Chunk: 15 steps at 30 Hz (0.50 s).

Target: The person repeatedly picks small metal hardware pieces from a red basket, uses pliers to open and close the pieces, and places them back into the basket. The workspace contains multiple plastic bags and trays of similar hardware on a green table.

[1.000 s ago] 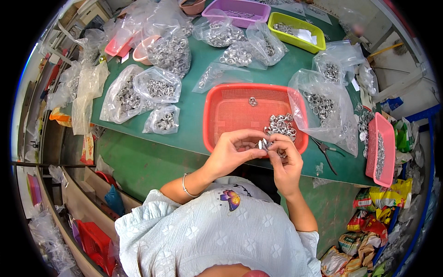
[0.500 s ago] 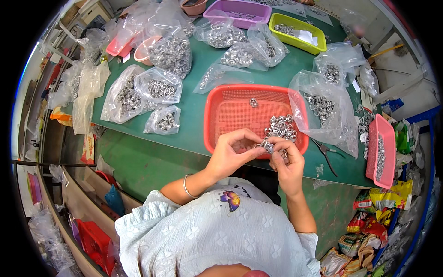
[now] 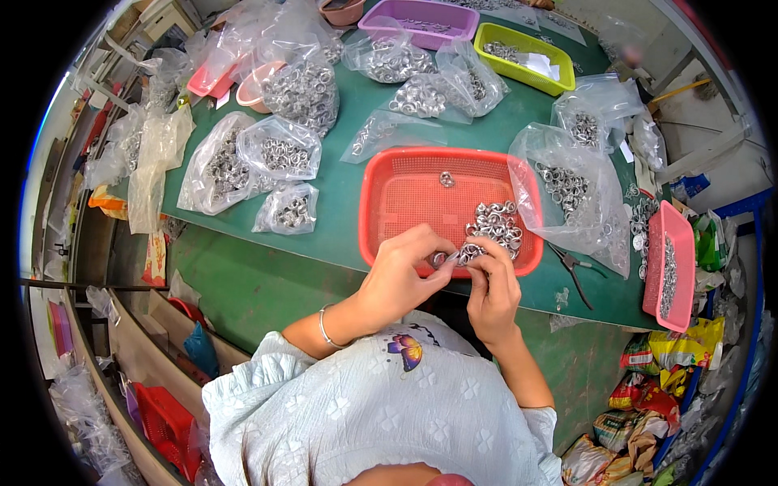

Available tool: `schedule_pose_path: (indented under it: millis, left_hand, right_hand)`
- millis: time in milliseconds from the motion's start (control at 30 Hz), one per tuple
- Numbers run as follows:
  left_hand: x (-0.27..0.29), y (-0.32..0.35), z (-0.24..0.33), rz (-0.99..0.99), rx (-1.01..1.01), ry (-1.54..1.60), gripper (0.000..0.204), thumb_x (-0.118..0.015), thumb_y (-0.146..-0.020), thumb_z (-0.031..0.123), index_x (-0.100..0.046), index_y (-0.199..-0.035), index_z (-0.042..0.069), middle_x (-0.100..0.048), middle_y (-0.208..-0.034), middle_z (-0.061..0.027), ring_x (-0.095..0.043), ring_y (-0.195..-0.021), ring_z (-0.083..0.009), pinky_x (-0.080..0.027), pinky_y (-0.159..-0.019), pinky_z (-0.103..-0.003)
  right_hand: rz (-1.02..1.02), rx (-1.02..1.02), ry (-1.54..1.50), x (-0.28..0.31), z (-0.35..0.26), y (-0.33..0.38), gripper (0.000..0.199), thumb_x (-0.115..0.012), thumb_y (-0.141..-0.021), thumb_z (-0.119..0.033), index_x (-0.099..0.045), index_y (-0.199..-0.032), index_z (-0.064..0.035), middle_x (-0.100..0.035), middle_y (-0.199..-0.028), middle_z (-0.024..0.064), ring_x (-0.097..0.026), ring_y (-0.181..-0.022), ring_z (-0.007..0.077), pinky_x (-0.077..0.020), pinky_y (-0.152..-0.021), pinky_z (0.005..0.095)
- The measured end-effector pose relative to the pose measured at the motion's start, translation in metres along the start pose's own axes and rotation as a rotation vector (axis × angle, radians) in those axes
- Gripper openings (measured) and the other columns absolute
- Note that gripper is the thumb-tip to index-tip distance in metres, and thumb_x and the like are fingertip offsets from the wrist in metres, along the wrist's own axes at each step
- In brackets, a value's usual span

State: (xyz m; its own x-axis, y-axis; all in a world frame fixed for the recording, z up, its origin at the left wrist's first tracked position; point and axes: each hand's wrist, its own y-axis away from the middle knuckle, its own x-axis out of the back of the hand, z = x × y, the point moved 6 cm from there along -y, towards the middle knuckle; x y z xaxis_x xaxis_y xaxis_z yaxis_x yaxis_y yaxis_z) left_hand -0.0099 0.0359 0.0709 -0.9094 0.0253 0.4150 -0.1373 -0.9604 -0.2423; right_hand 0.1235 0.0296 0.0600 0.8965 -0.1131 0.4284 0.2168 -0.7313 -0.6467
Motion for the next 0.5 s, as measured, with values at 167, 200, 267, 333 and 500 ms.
schedule_pose_path:
  millis: [167,200,267,333,500]
  left_hand:
    - [-0.0006,-0.0026,-0.0044,-0.079,0.042,0.177,0.014,-0.065,-0.073,-0.002,-0.063,-0.087,-0.002,-0.058,-0.077,-0.0066,-0.059,-0.069,-0.0138,-0.050,-0.063,-0.025]
    - [-0.0006,-0.0017,-0.0058,-0.071,0.044,0.179,0.014,-0.065,-0.073,-0.002,-0.062,-0.087,-0.001,-0.058,-0.077,-0.0071,-0.059,-0.069,-0.0145,-0.050,-0.063,-0.025]
    - [-0.0006,-0.0003,-0.0052,-0.058,0.033,0.127,0.013,-0.065,-0.073,-0.001,-0.062,-0.086,-0.001,-0.058,-0.078,-0.0080,-0.059,-0.069,-0.0162,-0.049,-0.062,-0.026]
    - [-0.0022,0.0001,-0.0020,-0.051,0.005,0.023,0.012,-0.066,-0.073,0.000,-0.061,-0.084,-0.002,-0.058,-0.078,-0.0089,-0.059,-0.069,-0.0181,-0.049,-0.062,-0.027]
    - [-0.0027,0.0000,-0.0002,-0.062,-0.006,-0.062,0.010,-0.066,-0.073,0.002,-0.060,-0.080,-0.002,-0.056,-0.075,-0.0089,-0.058,-0.068,-0.0213,-0.048,-0.064,-0.028]
  right_hand:
    - [0.016,-0.006,-0.010,0.0010,0.0044,0.0016,0.015,-0.053,-0.074,0.013,-0.050,-0.087,0.0061,-0.055,-0.101,0.0216,-0.059,-0.080,0.0323,-0.0500,-0.064,0.0350]
    - [0.012,0.007,-0.012,0.0009,0.0037,0.0007,0.015,-0.053,-0.074,0.013,-0.050,-0.087,0.0061,-0.055,-0.101,0.0217,-0.059,-0.081,0.0328,-0.0499,-0.065,0.0353]
    - [0.002,0.015,-0.015,-0.0001,0.0029,0.0005,0.016,-0.053,-0.074,0.014,-0.050,-0.087,0.0061,-0.055,-0.101,0.0220,-0.058,-0.083,0.0336,-0.0497,-0.067,0.0360]
    - [-0.012,0.007,-0.014,-0.0019,0.0035,0.0016,0.016,-0.054,-0.073,0.014,-0.050,-0.087,0.0060,-0.055,-0.102,0.0224,-0.058,-0.086,0.0343,-0.0494,-0.070,0.0367]
    - [-0.003,-0.006,-0.047,-0.0020,0.0055,0.0035,0.028,-0.055,-0.072,0.015,-0.051,-0.099,0.0077,-0.054,-0.103,0.0226,-0.057,-0.092,0.0349,-0.0489,-0.074,0.0372]
